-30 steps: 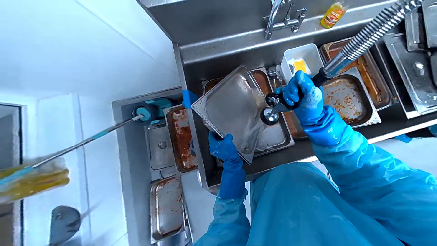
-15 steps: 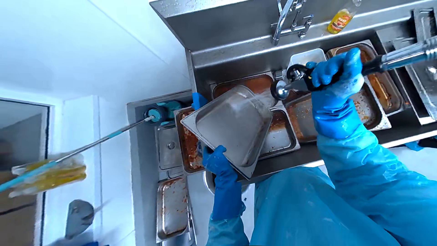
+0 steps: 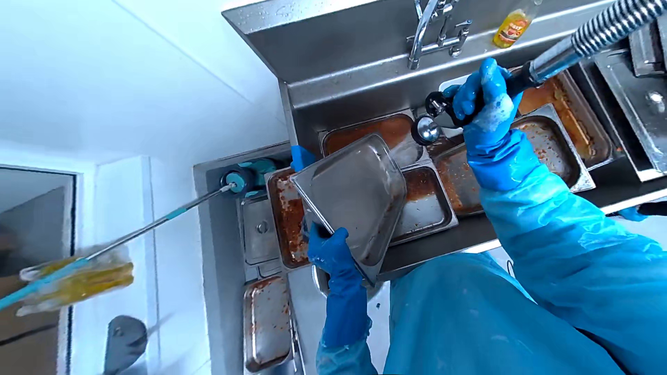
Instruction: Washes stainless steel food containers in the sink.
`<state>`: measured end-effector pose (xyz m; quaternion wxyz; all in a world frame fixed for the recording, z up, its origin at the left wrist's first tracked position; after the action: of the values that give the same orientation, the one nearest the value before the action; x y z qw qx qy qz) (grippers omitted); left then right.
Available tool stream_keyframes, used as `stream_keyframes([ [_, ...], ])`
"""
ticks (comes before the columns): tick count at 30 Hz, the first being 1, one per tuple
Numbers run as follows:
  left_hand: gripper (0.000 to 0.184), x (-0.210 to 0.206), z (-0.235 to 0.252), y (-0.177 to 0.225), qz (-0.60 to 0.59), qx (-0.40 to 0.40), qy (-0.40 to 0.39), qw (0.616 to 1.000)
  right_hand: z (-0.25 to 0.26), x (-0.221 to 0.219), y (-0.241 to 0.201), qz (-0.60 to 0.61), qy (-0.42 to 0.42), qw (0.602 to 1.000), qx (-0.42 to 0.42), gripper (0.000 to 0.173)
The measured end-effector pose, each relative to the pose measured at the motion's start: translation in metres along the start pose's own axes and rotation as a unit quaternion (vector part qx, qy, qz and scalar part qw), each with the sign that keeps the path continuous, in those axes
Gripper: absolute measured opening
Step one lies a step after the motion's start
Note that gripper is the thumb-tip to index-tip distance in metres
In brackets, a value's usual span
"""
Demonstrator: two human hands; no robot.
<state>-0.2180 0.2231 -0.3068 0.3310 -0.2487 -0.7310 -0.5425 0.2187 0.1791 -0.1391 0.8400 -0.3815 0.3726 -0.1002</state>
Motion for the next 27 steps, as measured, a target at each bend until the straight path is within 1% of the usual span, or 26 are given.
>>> stream_keyframes([
  [2, 0.065, -0.001, 0.002, 0.001, -0.008, -0.002, 0.006, 1.000, 0.003, 0.000, 0.001, 0.002, -0.007, 1.000, -0.002, 0.038],
  [9, 0.065, -0.001, 0.004, 0.007, 0.000, 0.005, -0.009, 1.000, 0.009, -0.001, 0.000, -0.012, 0.005, 1.000, 0.014, 0.034],
  [12, 0.065, -0.002, 0.007, 0.004, -0.001, 0.023, -0.009, 1.000, 0.016, -0.006, 0.007, -0.075, -0.022, 0.996, -0.041, 0.035],
  [14, 0.065, -0.005, 0.011, 0.003, -0.002, 0.016, 0.000, 1.000, 0.014, -0.004, 0.008, -0.097, -0.022, 0.994, -0.042, 0.035],
  [16, 0.066, -0.008, 0.013, 0.006, -0.009, 0.012, 0.002, 1.000, 0.014, 0.000, 0.009, -0.097, -0.024, 0.994, -0.040, 0.034],
  [17, 0.065, -0.007, 0.014, 0.006, -0.014, 0.012, 0.004, 1.000, 0.011, 0.002, 0.012, -0.096, -0.020, 0.994, -0.054, 0.035],
  [19, 0.060, -0.008, 0.017, 0.008, -0.023, 0.016, 0.007, 1.000, 0.001, 0.003, 0.020, -0.078, 0.001, 0.991, -0.105, 0.039],
  [21, 0.060, -0.010, 0.026, 0.011, -0.032, 0.014, 0.009, 0.999, -0.008, 0.001, 0.026, -0.034, 0.020, 0.988, -0.153, 0.042],
  [22, 0.059, -0.011, 0.032, 0.016, -0.038, 0.002, 0.010, 0.999, -0.011, 0.000, 0.027, -0.011, 0.023, 0.986, -0.163, 0.042],
  [24, 0.063, -0.010, 0.040, 0.037, -0.033, -0.042, 0.011, 0.998, -0.014, 0.000, 0.021, 0.013, 0.017, 0.988, -0.150, 0.041],
  [26, 0.073, -0.006, 0.043, 0.076, 0.023, -0.108, 0.021, 0.994, -0.009, 0.000, 0.005, -0.007, -0.010, 0.995, -0.102, 0.040],
  [27, 0.074, -0.004, 0.041, 0.099, 0.055, -0.152, 0.032, 0.986, -0.005, 0.002, -0.006, -0.031, -0.029, 0.996, -0.073, 0.038],
])
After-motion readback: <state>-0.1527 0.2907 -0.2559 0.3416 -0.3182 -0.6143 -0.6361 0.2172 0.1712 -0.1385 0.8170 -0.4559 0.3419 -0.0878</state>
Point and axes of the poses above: each hand's wrist, its own z-axis towards the middle knuckle, its own x-axis out of the back of the hand, y = z × x, the point moved 10 cm from there along z, towards the middle knuckle, and after that the axes turned 8 degrees about z, right-handed, at the moved point
